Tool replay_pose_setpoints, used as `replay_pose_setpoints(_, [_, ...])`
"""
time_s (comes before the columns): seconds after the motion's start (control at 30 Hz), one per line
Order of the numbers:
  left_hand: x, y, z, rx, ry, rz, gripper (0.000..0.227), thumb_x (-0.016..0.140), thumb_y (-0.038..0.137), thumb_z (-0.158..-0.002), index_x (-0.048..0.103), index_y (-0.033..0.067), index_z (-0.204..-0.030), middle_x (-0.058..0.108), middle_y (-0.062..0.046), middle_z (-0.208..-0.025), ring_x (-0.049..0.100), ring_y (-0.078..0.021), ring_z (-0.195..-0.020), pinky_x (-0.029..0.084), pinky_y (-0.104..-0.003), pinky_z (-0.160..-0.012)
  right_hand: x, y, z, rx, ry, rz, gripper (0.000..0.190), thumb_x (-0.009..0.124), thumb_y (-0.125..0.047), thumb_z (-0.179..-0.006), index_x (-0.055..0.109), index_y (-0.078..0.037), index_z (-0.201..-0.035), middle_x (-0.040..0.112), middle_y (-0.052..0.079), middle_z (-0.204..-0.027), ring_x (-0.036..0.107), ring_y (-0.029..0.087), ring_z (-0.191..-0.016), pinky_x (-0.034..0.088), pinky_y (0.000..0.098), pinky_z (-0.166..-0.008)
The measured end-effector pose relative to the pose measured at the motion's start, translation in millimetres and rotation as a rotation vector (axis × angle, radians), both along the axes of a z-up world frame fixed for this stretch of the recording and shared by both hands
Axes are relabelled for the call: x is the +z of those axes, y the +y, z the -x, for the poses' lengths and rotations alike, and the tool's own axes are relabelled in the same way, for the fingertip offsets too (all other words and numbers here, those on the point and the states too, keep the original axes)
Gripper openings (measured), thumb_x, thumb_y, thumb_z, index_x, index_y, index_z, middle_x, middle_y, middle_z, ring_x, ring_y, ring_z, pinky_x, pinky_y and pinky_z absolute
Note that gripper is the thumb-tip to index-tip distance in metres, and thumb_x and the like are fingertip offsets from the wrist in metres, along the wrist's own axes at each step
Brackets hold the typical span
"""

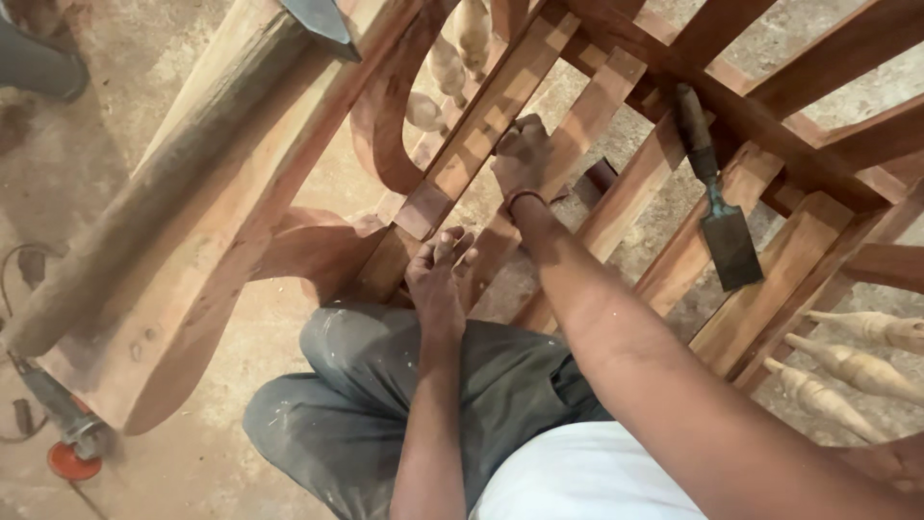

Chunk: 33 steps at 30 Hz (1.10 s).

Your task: The person sands the surface of a wooden chair frame using a piece of sandpaper.

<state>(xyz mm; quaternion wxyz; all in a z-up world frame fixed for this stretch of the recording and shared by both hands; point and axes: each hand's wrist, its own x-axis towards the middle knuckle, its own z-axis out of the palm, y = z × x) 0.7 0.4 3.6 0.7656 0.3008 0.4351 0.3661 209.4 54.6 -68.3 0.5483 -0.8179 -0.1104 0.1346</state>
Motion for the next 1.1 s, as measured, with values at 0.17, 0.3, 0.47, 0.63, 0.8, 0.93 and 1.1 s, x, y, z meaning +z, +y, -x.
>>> replay_pose_setpoints(0.17, [3.3,-0.1,0.0,-0.011,0.045,0.059,0.03,0.067,0.022,-0.102,0.069,-0.005,-0.115,0.071,-0.012,-0.102,0.066,-0.0163,-0.081,0.056,-0.028,-0.072,-19.9,-8.6,6.5,0.062,-0.279,0.153,0.033,0.058,-0.001,-0.076,0.068,0.002,-0.107,0.071,0.017,-0.077,0.071,0.027,-0.075,0.056,0.0366,-0.067])
replay_pose_setpoints(0.3, [0.5,-1.5,-3.1,-0.016,0.026,-0.005,0.03,0.066,0.022,-0.101,0.069,-0.0062,-0.113,0.072,-0.011,-0.105,0.069,-0.0149,-0.085,0.059,-0.028,-0.074,-34.9,-4.1,-5.4,0.023,-0.121,0.004,0.019,0.052,-0.003,-0.091,0.069,0.001,-0.097,0.072,0.017,-0.087,0.071,0.028,-0.077,0.056,0.0365,-0.067])
replay_pose_setpoints(0.47, [-1.8,0.0,-5.1,0.001,0.003,0.043,0.029,0.067,0.02,-0.101,0.07,-0.0063,-0.113,0.073,-0.011,-0.105,0.07,-0.015,-0.087,0.059,-0.028,-0.074,-41.9,-22.9,-9.0,0.204,0.447,-0.48,0.018,0.054,-0.005,-0.098,0.059,-0.005,-0.115,0.063,0.008,-0.109,0.066,0.018,-0.1,0.062,0.0315,-0.089])
replay_pose_setpoints(0.63, [-1.6,-0.9,-4.4,-0.012,0.018,0.058,0.027,0.067,0.021,-0.1,0.071,-0.0036,-0.112,0.073,-0.009,-0.103,0.07,-0.0144,-0.085,0.057,-0.026,-0.071,-36.7,-23.8,5.2,0.229,0.497,-0.561,0.028,0.051,-0.002,-0.095,0.065,-0.007,-0.118,0.065,-0.001,-0.112,0.065,0.011,-0.102,0.059,0.0277,-0.088])
replay_pose_setpoints(0.8, [0.0,-2.3,-4.9,0.013,-0.005,0.045,0.027,0.066,0.021,-0.1,0.071,-0.0035,-0.11,0.076,-0.006,-0.099,0.071,-0.0119,-0.082,0.058,-0.025,-0.07,-37.7,-19.2,6.4,0.245,0.481,-0.643,0.022,0.055,0.001,-0.093,0.069,-0.004,-0.11,0.066,0.0,-0.1,0.064,0.011,-0.091,0.06,0.0292,-0.083])
replay_pose_setpoints(0.93, [1.5,-4.1,-3.9,0.003,0.023,0.103,0.026,0.067,0.02,-0.101,0.072,-0.0033,-0.112,0.073,-0.009,-0.094,0.066,-0.0144,-0.073,0.055,-0.026,-0.066,-35.8,-18.2,1.6,0.277,0.421,-0.509,0.019,0.057,0.002,-0.092,0.071,-0.002,-0.102,0.063,-0.001,-0.09,0.063,0.011,-0.083,0.061,0.0285,-0.077])
replay_pose_setpoints(1.1, [-1.2,-4.5,-5.6,0.011,-0.037,0.059,0.025,0.066,0.017,-0.101,0.071,-0.0047,-0.111,0.072,-0.01,-0.107,0.07,-0.015,-0.087,0.059,-0.028,-0.071,-31.2,-17.1,-1.2,0.287,0.347,-0.455,0.024,0.055,0.006,-0.089,0.074,0.0,-0.102,0.065,-0.001,-0.09,0.061,0.01,-0.079,0.06,0.0272,-0.069])
